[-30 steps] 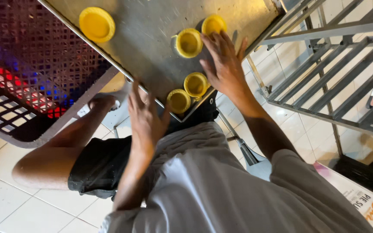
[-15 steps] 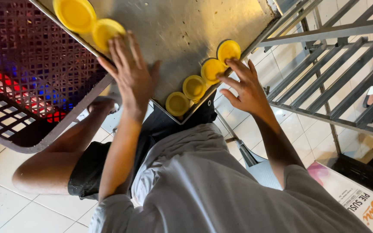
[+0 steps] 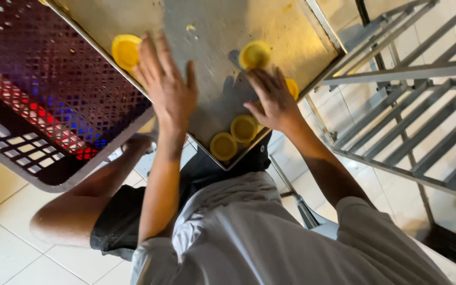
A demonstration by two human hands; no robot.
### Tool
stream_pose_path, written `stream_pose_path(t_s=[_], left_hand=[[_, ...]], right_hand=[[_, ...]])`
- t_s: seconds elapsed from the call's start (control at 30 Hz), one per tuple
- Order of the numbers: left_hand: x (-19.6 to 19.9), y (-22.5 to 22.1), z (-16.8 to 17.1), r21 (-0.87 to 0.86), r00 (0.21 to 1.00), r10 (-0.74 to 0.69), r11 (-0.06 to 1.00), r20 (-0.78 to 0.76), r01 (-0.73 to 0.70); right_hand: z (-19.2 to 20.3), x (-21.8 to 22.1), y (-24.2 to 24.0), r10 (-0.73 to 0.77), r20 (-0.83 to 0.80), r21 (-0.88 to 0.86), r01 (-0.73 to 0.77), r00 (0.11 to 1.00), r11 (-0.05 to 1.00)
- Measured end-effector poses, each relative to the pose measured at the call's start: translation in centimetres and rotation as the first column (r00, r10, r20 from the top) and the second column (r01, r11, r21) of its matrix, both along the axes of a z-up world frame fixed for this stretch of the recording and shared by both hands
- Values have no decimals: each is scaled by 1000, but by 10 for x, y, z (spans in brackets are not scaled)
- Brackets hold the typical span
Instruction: The person arranges yellow pastry shells on metal trays by hand, moving them from one tray to another and lining them up in neat rows.
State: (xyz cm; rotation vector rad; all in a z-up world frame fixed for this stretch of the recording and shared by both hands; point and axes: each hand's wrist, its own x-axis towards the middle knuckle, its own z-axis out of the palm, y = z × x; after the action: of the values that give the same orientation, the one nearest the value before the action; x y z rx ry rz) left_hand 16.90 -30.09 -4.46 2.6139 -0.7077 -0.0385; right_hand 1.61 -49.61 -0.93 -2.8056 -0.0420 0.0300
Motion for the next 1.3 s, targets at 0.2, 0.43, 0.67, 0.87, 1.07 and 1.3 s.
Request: stream_pose_path(t_s=[0.2, 0.43, 0.67, 0.87, 1.07, 1.3], left_hand=[[-11, -13, -12, 248, 994, -30, 969, 106, 3], [-51, -41, 20, -183, 961, -276, 946, -18, 268], [-32, 30, 51, -347, 979, -198, 922, -43, 171], [-25, 50, 42, -407, 986, -159, 905, -50, 125], [-29, 44, 43, -433, 980, -199, 884, -12, 175], [-11, 49, 15, -199, 996, -83, 976, 5, 83]], right_hand=[[-7, 70, -10, -375, 49, -64, 378, 926, 924], [-52, 99, -27, 92, 161, 26, -97, 983, 995], [-9, 18, -108, 301, 404, -64, -301, 864, 951], [8, -32, -147, 31, 41, -92, -28, 999, 995], [3, -61, -152, 101, 12, -147, -98, 995, 984], [31, -77, -147, 64, 60, -189, -52, 996, 981]])
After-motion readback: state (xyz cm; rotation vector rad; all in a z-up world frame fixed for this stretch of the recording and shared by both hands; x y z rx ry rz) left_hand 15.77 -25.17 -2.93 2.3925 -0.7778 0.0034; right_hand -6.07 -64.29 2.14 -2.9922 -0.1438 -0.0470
